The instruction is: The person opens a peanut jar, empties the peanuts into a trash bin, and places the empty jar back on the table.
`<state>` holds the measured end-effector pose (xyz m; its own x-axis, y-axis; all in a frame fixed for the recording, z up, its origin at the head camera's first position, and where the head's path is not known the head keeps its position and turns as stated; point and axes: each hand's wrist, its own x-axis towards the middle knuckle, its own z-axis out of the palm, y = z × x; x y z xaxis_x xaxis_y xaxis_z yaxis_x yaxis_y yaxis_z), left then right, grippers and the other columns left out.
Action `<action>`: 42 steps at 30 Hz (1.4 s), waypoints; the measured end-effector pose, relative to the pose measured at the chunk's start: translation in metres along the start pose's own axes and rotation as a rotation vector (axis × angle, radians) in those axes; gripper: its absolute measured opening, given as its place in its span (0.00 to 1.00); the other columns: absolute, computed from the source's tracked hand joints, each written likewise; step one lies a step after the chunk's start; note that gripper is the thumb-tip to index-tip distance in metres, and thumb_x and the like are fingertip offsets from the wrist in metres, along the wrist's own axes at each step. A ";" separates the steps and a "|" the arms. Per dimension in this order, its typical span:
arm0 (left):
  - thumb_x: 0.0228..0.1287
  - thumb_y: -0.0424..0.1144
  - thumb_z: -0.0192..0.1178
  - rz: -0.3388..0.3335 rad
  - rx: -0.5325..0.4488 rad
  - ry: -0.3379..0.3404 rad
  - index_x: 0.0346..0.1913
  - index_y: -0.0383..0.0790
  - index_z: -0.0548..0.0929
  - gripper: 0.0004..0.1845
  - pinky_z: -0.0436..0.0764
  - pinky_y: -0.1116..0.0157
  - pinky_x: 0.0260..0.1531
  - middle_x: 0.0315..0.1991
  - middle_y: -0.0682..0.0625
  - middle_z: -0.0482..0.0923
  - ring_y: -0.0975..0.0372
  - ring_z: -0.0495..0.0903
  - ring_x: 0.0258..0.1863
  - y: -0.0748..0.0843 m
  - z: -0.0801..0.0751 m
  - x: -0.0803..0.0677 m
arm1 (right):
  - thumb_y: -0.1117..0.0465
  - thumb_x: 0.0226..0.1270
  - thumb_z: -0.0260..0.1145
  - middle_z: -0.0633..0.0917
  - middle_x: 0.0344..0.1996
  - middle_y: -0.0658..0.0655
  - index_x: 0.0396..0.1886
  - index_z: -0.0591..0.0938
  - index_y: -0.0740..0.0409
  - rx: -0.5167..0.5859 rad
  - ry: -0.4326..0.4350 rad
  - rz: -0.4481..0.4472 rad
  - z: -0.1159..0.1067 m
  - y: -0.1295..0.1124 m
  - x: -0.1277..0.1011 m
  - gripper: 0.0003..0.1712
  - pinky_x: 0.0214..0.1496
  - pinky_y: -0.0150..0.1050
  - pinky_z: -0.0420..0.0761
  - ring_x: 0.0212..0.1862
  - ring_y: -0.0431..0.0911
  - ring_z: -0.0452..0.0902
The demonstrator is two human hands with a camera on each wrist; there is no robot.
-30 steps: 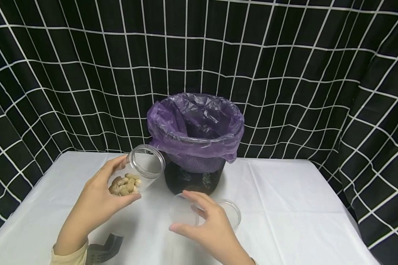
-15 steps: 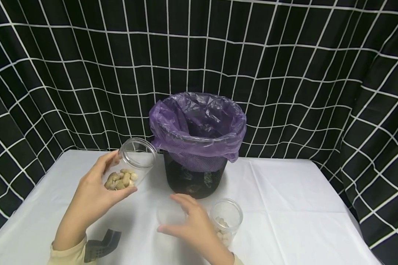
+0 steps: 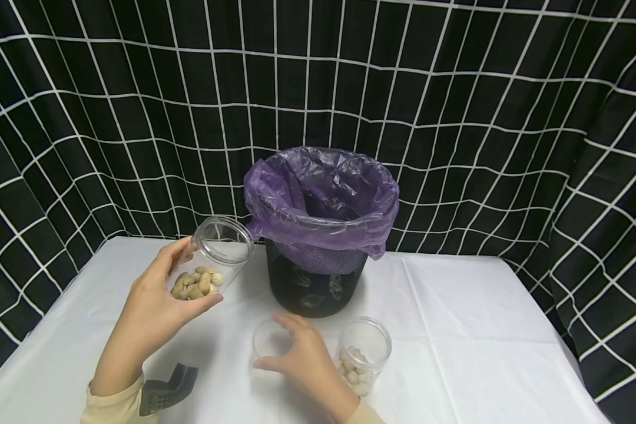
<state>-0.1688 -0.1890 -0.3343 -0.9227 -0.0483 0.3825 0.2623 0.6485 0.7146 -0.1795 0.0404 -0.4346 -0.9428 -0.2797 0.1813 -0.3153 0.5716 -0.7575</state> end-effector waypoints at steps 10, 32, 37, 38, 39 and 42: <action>0.45 0.41 0.80 -0.003 0.004 -0.010 0.71 0.44 0.65 0.49 0.69 0.40 0.66 0.65 0.41 0.75 0.46 0.72 0.66 0.001 0.001 0.001 | 0.52 0.38 0.85 0.83 0.56 0.67 0.57 0.80 0.71 -0.048 -0.029 0.015 0.013 0.016 0.000 0.45 0.68 0.55 0.74 0.61 0.60 0.77; 0.45 0.45 0.80 -0.031 0.049 -0.030 0.72 0.46 0.64 0.50 0.68 0.38 0.66 0.65 0.38 0.75 0.46 0.72 0.66 0.000 -0.001 -0.001 | 0.54 0.32 0.86 0.82 0.56 0.67 0.57 0.78 0.71 -0.020 -0.092 0.039 0.022 0.028 0.001 0.49 0.69 0.56 0.73 0.62 0.61 0.76; 0.45 0.45 0.80 -0.027 0.051 -0.029 0.72 0.45 0.64 0.50 0.68 0.39 0.65 0.64 0.38 0.75 0.46 0.72 0.66 0.000 -0.001 -0.001 | 0.56 0.31 0.86 0.80 0.56 0.68 0.58 0.77 0.72 -0.005 -0.112 0.057 0.024 0.027 0.000 0.50 0.70 0.57 0.71 0.62 0.63 0.75; 0.45 0.45 0.80 -0.024 0.051 -0.029 0.72 0.45 0.64 0.50 0.68 0.38 0.65 0.64 0.38 0.75 0.46 0.73 0.66 0.000 0.000 -0.001 | 0.56 0.31 0.87 0.80 0.56 0.69 0.58 0.77 0.72 -0.005 -0.114 0.058 0.024 0.027 0.000 0.50 0.70 0.58 0.71 0.62 0.64 0.74; 0.45 0.45 0.80 -0.020 0.050 -0.026 0.71 0.45 0.64 0.50 0.68 0.38 0.65 0.64 0.38 0.75 0.46 0.73 0.66 0.000 0.000 -0.001 | 0.56 0.31 0.87 0.80 0.56 0.69 0.58 0.76 0.72 -0.009 -0.116 0.060 0.025 0.027 0.000 0.50 0.70 0.58 0.71 0.62 0.64 0.74; 0.45 0.43 0.80 -0.011 0.045 -0.017 0.71 0.44 0.65 0.49 0.68 0.39 0.66 0.65 0.40 0.75 0.46 0.73 0.65 0.000 0.000 -0.001 | 0.57 0.30 0.87 0.80 0.57 0.69 0.58 0.76 0.72 -0.018 -0.119 0.062 0.026 0.028 0.000 0.50 0.70 0.57 0.71 0.62 0.64 0.73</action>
<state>-0.1679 -0.1885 -0.3346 -0.9303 -0.0434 0.3643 0.2390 0.6818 0.6914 -0.1850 0.0361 -0.4721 -0.9413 -0.3325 0.0584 -0.2601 0.6038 -0.7535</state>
